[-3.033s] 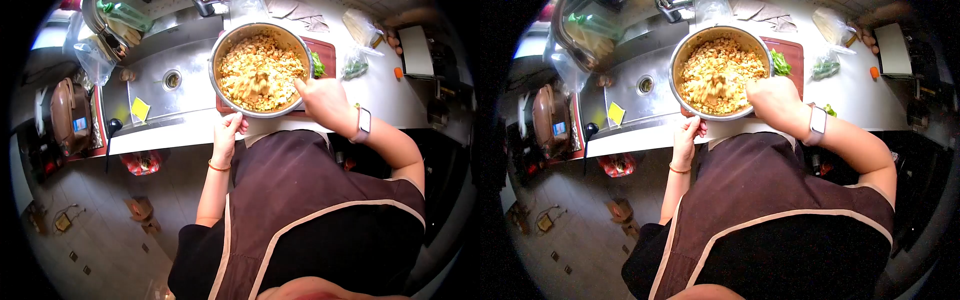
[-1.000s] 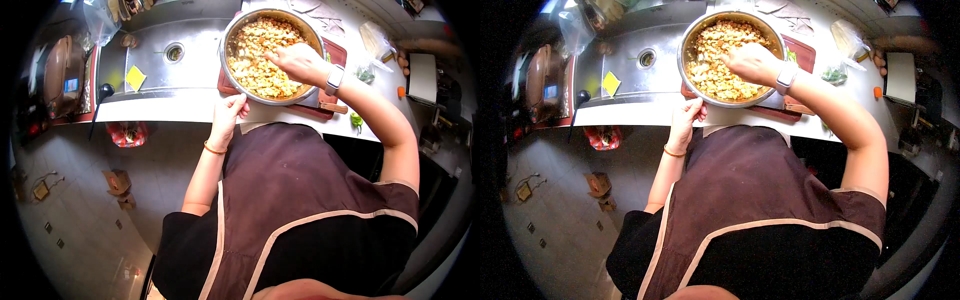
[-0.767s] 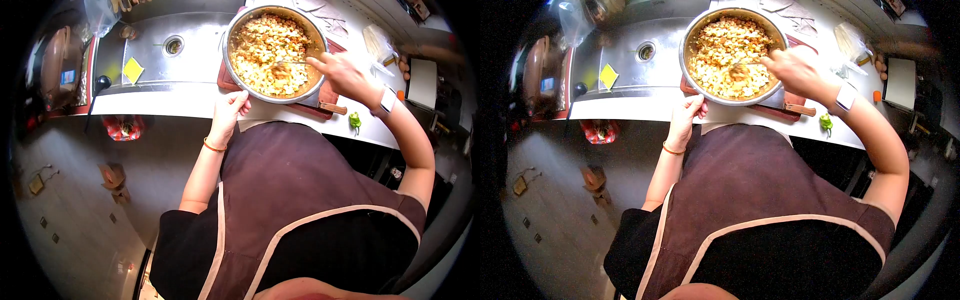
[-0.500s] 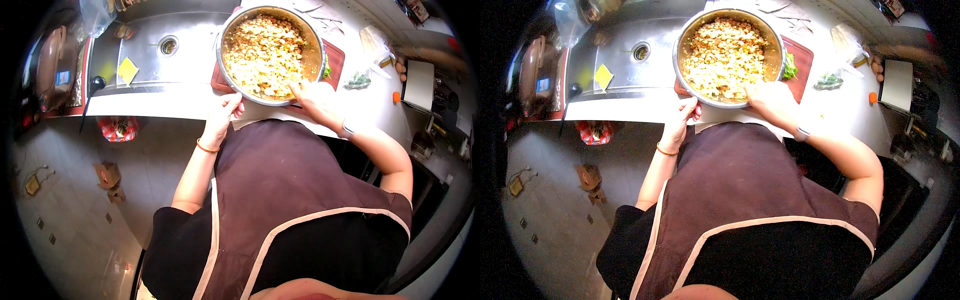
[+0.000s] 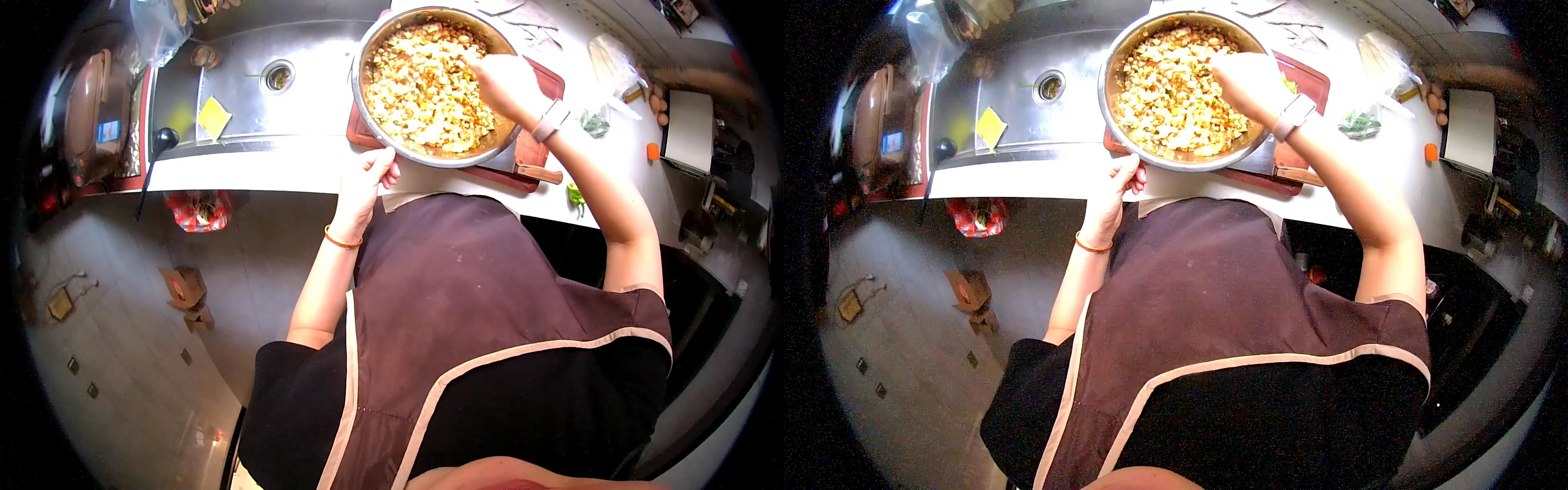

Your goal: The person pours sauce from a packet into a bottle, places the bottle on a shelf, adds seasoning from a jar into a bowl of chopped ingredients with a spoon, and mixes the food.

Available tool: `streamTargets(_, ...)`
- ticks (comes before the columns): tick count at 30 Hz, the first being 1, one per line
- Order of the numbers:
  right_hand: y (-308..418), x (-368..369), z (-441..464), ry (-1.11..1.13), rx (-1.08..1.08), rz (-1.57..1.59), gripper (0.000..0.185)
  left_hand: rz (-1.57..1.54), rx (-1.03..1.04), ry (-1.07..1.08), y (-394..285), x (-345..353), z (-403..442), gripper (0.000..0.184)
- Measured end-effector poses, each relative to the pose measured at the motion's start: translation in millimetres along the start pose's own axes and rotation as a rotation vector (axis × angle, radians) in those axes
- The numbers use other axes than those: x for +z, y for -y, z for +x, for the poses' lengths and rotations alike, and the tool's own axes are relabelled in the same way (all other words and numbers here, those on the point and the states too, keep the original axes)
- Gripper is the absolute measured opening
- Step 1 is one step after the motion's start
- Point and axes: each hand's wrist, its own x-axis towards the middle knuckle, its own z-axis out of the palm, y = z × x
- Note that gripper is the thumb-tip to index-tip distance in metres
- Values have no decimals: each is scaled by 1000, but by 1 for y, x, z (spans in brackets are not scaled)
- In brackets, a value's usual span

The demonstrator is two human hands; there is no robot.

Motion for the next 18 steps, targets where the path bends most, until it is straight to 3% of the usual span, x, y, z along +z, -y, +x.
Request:
streamTargets(7, 10, -81, -41, 193, -158, 2, 10, 0, -1, 15, 1, -2, 0, 27)
streamTargets(9, -1, -85, -40, 35, 3, -21, 11, -2, -11, 6, 2, -2, -1, 27)
streamTargets(11, -18, -67, -31, 135, 246, 9, 14, -19, -22, 18, 1, -3, 0, 27)
streamTargets(15, -18, -6, -24, 187, 395, 90, 18, 7, -24, 27, 1, -3, 1, 26)
streamTargets(18, -5, 5, -35, 175, 271, 245, 23, 15, -5, 22, 1, -3, 0, 26)
